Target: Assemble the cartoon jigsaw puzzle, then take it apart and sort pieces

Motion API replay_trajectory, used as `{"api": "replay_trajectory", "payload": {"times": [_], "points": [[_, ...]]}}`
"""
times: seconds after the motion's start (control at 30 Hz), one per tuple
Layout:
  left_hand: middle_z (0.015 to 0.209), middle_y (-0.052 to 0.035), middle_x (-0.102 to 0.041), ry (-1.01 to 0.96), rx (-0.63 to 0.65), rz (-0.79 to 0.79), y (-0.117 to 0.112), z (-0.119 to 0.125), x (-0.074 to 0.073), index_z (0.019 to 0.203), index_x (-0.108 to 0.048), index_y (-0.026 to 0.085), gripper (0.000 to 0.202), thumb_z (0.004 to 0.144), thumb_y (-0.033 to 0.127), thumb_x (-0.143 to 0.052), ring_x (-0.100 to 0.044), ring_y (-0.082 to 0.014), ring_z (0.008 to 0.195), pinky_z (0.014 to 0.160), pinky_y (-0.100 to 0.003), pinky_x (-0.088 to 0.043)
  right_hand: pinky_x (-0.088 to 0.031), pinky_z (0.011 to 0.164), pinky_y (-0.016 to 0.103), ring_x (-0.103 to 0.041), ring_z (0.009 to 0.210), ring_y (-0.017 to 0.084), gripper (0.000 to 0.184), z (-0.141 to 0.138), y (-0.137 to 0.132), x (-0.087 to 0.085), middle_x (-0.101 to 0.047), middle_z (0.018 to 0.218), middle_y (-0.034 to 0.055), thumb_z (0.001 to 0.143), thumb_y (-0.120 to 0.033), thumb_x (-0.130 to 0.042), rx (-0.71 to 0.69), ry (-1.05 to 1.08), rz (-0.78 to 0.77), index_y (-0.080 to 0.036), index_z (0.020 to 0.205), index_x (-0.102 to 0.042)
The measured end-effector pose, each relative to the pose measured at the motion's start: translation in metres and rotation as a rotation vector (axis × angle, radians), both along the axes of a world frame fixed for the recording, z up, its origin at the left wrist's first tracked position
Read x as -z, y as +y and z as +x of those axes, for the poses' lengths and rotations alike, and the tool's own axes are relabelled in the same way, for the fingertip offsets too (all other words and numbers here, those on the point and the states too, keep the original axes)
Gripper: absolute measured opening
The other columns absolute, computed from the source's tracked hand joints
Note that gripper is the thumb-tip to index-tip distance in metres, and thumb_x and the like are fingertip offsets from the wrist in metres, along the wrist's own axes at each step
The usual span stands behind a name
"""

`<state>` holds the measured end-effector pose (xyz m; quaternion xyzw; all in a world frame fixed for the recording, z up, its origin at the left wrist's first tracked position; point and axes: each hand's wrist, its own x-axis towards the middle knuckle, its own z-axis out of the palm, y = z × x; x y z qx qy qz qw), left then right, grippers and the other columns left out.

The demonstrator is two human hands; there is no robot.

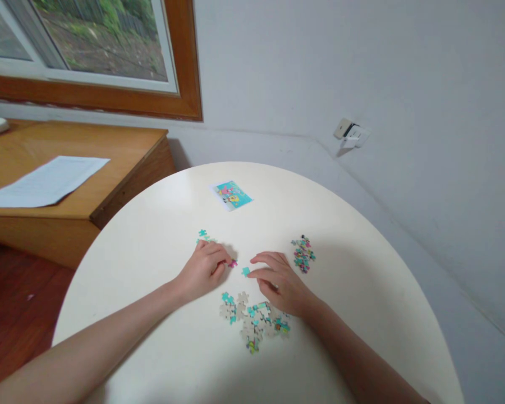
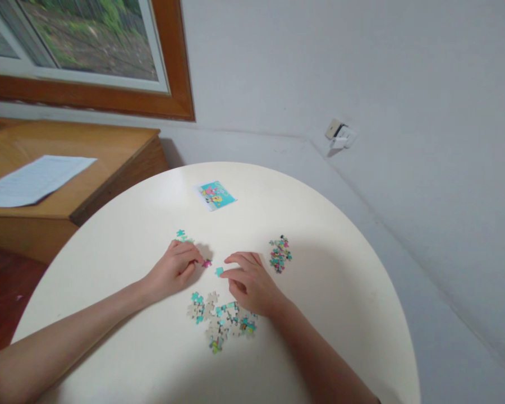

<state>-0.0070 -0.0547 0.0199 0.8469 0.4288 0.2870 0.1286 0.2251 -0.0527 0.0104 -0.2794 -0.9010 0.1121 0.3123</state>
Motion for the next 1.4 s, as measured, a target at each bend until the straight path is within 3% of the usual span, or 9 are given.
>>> {"api": "replay_trajectory", "payload": {"times": [0.27,0.43,0.6,0.8,1.0,1.2,1.4], "points": [[0.078,-0.0016,-0.064,0.026,0.247,-0.101,-0.006,0.004,-0.016,0.079,-0.059,0.018,0.021,0.073,0.006,-0.044,-0.054,-0.0159,0.076,0.076,-0.034,-0.033,-0.042,0.089,0.038,-0.056,0.103,0.019,0.029,0.0,0.001,0.0,-0.064,0.104,0.0079,0.078,-0.003,-0.048,0.019,0.043,0.008,-0.02,0.098,-0.062],[0.077,-0.0007,-0.065,0.056,0.417,-0.262,-0.006,0.0,-0.028,0.074,-0.058,0.018,0.008,0.08,0.013,-0.054,-0.056,-0.0162,0.082,0.082,-0.034,-0.035,-0.043,0.088,0.039,-0.056,0.102,0.019,0.029,0.0,0.002,0.001,-0.065,0.103,0.0078,0.08,-0.004,-0.047,0.024,0.044,0.007,-0.02,0.099,-0.062],[0.09,-0.0015,-0.068,0.119,0.484,-0.367,-0.005,-0.005,-0.033,0.084,-0.064,0.02,0.007,0.079,0.017,-0.065,-0.057,-0.018,0.096,0.093,-0.037,-0.035,-0.043,0.088,0.04,-0.056,0.102,0.02,0.03,0.001,0.002,0.001,-0.064,0.104,0.0076,0.08,-0.005,-0.046,0.022,0.036,-0.018,-0.021,0.099,-0.063],[0.085,-0.0008,-0.067,0.111,0.464,-0.35,-0.005,-0.007,-0.03,0.083,-0.064,0.021,0.011,0.08,0.01,-0.063,-0.059,-0.0168,0.098,0.099,-0.038,-0.034,-0.043,0.088,0.04,-0.057,0.102,0.02,0.031,0.001,0.002,-0.001,-0.064,0.104,0.0076,0.08,-0.006,-0.047,0.017,0.025,-0.023,-0.022,0.1,-0.063],[0.088,-0.0035,-0.065,0.159,0.362,-0.222,0.001,-0.005,-0.022,0.081,-0.061,0.017,0.009,0.083,0.011,-0.055,-0.059,-0.016,0.085,0.078,-0.031,-0.039,-0.042,0.089,0.04,-0.056,0.104,0.02,0.03,0.002,0.002,0.002,-0.064,0.105,0.0074,0.079,-0.005,-0.048,0.01,0.024,-0.028,-0.022,0.098,-0.063],[0.081,-0.0033,-0.067,0.09,0.229,-0.14,0.006,-0.005,-0.013,0.086,-0.063,0.017,0.016,0.088,0.017,-0.047,-0.06,-0.0148,0.075,0.072,-0.03,-0.042,-0.043,0.089,0.04,-0.056,0.104,0.02,0.031,0.002,0.002,0.002,-0.064,0.104,0.0072,0.082,-0.006,-0.047,0.01,0.022,-0.031,-0.022,0.102,-0.063],[0.075,-0.0041,-0.066,0.02,0.087,-0.078,0.006,-0.005,-0.015,0.083,-0.063,0.015,0.025,0.087,0.016,-0.039,-0.058,-0.0143,0.069,0.069,-0.03,-0.045,-0.044,0.089,0.041,-0.056,0.105,0.021,0.03,0.004,0.005,0.006,-0.065,0.105,0.0083,0.086,-0.007,-0.042,0.071,0.009,-0.016,-0.021,0.103,-0.063]]}}
